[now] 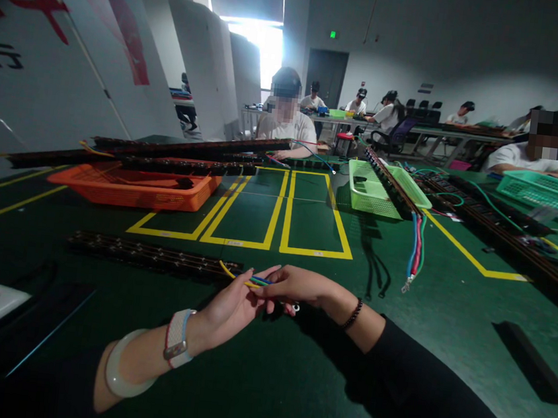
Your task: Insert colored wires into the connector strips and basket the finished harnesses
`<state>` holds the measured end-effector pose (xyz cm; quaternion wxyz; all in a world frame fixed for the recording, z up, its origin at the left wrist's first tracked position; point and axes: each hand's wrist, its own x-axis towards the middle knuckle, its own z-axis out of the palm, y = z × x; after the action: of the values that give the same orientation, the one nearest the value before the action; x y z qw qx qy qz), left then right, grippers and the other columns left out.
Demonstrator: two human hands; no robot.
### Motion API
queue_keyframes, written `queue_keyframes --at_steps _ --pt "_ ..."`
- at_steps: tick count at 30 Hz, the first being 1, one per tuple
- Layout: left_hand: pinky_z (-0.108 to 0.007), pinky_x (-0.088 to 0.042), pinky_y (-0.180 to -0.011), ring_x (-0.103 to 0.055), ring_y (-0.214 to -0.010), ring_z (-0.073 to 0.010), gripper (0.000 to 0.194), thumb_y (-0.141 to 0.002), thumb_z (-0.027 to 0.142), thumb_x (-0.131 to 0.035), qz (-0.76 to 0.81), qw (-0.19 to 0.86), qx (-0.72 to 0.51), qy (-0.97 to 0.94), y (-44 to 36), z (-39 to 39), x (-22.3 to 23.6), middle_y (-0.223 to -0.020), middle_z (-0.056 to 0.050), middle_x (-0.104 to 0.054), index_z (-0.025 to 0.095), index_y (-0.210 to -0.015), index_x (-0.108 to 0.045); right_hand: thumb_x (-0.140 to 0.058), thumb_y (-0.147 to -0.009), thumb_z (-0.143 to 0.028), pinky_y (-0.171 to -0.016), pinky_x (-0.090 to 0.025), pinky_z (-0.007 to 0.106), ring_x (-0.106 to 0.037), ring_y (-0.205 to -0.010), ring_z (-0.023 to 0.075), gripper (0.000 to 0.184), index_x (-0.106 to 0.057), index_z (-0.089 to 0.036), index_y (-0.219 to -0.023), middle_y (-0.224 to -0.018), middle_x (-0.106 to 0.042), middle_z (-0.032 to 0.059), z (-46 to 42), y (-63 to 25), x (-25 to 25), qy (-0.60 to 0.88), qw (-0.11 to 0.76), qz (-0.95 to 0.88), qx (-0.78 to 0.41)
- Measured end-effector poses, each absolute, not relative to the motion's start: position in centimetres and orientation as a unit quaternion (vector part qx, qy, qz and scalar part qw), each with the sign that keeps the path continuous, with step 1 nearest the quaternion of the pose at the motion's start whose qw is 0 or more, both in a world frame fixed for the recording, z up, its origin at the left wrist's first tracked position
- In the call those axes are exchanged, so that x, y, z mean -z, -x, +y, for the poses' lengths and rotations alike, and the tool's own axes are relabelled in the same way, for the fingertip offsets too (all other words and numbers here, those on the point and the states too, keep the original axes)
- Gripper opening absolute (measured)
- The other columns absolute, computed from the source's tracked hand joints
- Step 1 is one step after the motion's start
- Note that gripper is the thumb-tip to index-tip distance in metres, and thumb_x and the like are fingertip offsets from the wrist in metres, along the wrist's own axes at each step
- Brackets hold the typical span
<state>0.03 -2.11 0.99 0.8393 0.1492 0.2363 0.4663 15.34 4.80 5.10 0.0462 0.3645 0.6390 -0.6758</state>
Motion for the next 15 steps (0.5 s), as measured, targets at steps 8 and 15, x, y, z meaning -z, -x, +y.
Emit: queue_keyframes --at_steps 8,15 --pt "-0.032 -0.043 -0.086 -0.058 -0.089 -0.0175 0.035 -0.095 0.036 -0.038 0.269 0.833 -0.471 -0.105 -0.1 -2.1 -0.5 -0.091 -0.011 -0.062 0.008 -0.1 -0.057 -0.049 -0.087 -0.049 -0.041 -0.038 0.016 -0.053 -0.044 0.0071 0.04 -0.065 -0.012 -0.087 -0.063 -0.062 0.0023 3.9 -15.0 -5.8 -0.429 0.068 0.778 0.453" --pt "-0.035 -0.042 -0.094 -0.059 -0.095 -0.0178 0.032 -0.095 0.034 -0.041 0.26 0.831 -0.483 -0.097 -0.2 -2.2 -0.7 -0.096 -0.012 -0.063 0.008 -0.104 -0.058 -0.046 -0.089 -0.046 -0.044 -0.03 0.018 -0.052 -0.047 0.0083 0.037 -0.068 -0.017 -0.085 -0.061 -0.063 0.0021 3.2 -14.7 -6.3 -0.447 0.075 0.839 0.299"
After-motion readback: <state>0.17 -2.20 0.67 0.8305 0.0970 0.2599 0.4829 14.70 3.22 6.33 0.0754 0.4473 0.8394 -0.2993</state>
